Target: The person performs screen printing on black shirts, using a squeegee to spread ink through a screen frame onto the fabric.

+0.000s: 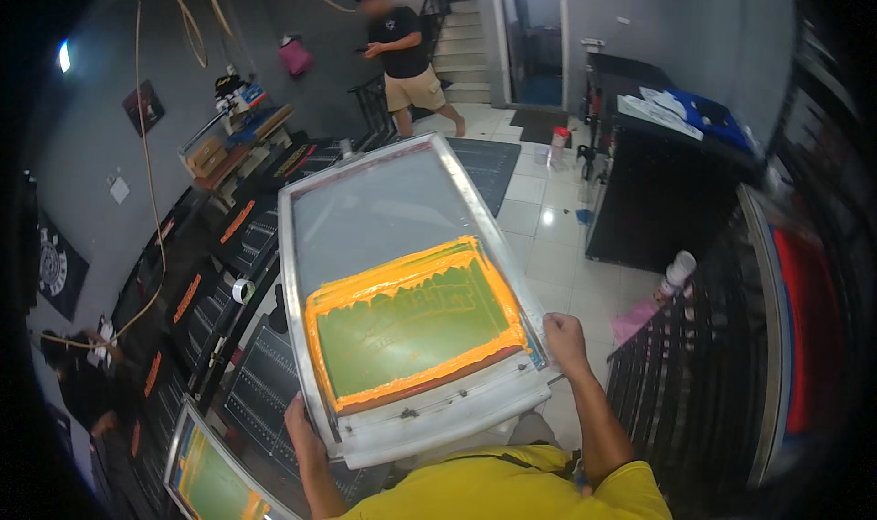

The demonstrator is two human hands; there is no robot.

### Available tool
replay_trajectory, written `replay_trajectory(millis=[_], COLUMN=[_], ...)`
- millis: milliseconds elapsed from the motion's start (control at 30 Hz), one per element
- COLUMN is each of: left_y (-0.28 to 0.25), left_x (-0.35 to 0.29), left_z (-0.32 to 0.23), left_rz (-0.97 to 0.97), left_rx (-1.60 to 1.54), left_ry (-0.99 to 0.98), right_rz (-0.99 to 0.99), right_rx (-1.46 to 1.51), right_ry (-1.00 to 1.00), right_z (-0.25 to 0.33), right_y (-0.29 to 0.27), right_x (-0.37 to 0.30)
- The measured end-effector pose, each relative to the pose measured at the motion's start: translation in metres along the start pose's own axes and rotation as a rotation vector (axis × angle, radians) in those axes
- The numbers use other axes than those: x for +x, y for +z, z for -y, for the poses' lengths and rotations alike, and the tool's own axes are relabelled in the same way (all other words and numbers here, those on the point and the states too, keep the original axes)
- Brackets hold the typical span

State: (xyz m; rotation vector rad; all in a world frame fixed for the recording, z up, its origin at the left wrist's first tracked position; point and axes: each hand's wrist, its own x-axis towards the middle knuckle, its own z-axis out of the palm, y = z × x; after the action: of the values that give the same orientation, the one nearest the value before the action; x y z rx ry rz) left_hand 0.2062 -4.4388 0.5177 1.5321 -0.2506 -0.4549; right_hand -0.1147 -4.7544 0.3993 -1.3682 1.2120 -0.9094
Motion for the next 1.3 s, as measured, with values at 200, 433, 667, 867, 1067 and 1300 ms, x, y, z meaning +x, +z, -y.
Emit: replay_trajectory(millis=[200,433,667,867,1067,1300], left_y=[0.120,0.254,0.361,0.410,0.463,0.498], left_x=[0.051,0.106,0.158,0.236,0.300,0.349], left_z=[0.046,0.077,0.086,0.121,0.125,0.122], left_rz=[-0.066,-0.067,-0.075,-0.090,-0.175,-0.265], left_rx=[0.088,0.262,0.278,0.272,0.340,0.358], left_ry=[0.070,0.063,0.029,0.023,0.121,0.120], right_rz=[0.017,-0.074,-0.009,0.061,-0.037,0.096], right_rx=[-0.098,-0.131,-0.046,-0.128,-0.122,-0.210], right_ry=[-0.022,-0.015,0.034,0.053,-0.030,-0.005], right_z=[-0.034,-0.038,-0.041,-0.036,-0.040,-0.030], right_y=[-0.038,-0.084,-0.103,-0.082,-0.034,0.006], right_x=[0.134,0.270,0.378,0.477,0.578,0.663])
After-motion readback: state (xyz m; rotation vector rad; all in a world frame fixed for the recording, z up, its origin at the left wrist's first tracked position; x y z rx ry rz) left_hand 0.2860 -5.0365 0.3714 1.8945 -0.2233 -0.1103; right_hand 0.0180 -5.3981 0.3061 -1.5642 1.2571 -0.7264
